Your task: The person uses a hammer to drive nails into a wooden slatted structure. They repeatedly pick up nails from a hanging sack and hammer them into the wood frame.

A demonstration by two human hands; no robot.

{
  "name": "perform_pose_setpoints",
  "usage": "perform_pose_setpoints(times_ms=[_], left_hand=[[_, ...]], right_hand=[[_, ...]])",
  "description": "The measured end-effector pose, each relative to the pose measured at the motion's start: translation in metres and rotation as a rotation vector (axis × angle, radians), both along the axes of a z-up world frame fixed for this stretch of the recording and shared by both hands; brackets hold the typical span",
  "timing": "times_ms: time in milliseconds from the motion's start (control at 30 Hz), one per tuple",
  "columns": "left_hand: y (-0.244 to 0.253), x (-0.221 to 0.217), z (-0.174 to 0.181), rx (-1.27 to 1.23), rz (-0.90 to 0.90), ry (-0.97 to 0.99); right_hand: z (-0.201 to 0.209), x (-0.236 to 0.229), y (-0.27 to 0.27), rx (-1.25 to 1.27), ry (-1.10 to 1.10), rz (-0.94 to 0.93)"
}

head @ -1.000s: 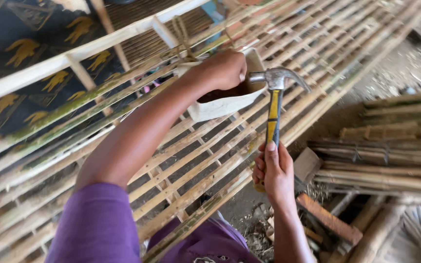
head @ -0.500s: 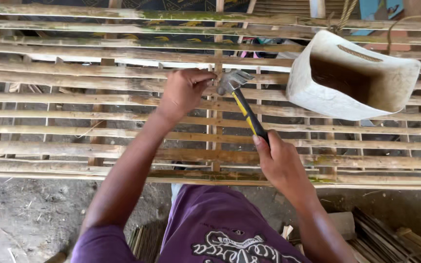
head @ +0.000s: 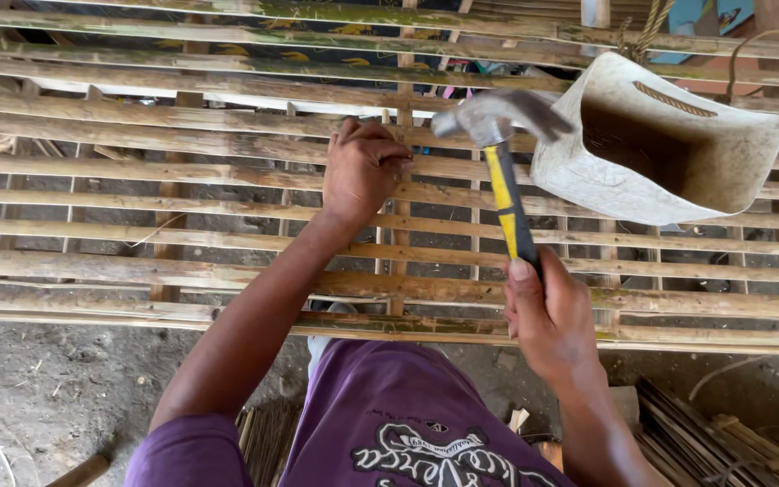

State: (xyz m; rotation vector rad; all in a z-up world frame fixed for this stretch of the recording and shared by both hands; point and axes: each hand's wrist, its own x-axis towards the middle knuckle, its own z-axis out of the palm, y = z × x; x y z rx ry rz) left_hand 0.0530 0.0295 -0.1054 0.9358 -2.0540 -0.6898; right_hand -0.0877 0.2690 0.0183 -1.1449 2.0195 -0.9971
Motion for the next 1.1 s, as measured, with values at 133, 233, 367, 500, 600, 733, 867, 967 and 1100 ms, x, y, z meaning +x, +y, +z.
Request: perform_pose_setpoints(times_ms=[133, 233, 367, 500, 600, 733, 867, 967, 1100], left_hand=[[-0.002, -0.003, -0.002, -0.013, 0.019, -0.047], [0.0, -0.001, 0.001, 0.011, 0.004, -0.063], [-0.015, 0.027, 0.016, -0.09, -0.205, -0.076], [-0.021, 0.057, 0.024, -0.129, -0.1, -0.323], [-0.024, 0.056, 0.017, -0.148, -0.027, -0.422], [-0.035, 0.048, 0.003, -0.246, 0.009, -0.519], [-0.033, 0.054, 0.008, -0.147, -0.052, -0.549], [-0.042, 0.059, 0.02, -0.13, -0.018, -0.495], [-0.053, 0.068, 0.014, -0.168, -0.142, -0.473]], right_hand=[[-0.004, 0.004, -0.021, 0.104, 0.138, 0.12], [-0.015, -0.002, -0.027, 0.22, 0.254, 0.17], [-0.024, -0.019, -0.024, 0.144, 0.268, 0.12], [-0.028, -0.027, -0.029, 0.162, 0.166, 0.065], [-0.036, -0.03, -0.042, 0.243, -0.022, 0.044], [-0.05, -0.038, -0.045, 0.286, -0.057, 0.072], [-0.056, -0.041, -0.039, 0.343, -0.108, 0.094], [-0.056, -0.045, -0.049, 0.402, -0.152, 0.038], [-0.054, -0.041, -0.038, 0.333, -0.293, -0.032]])
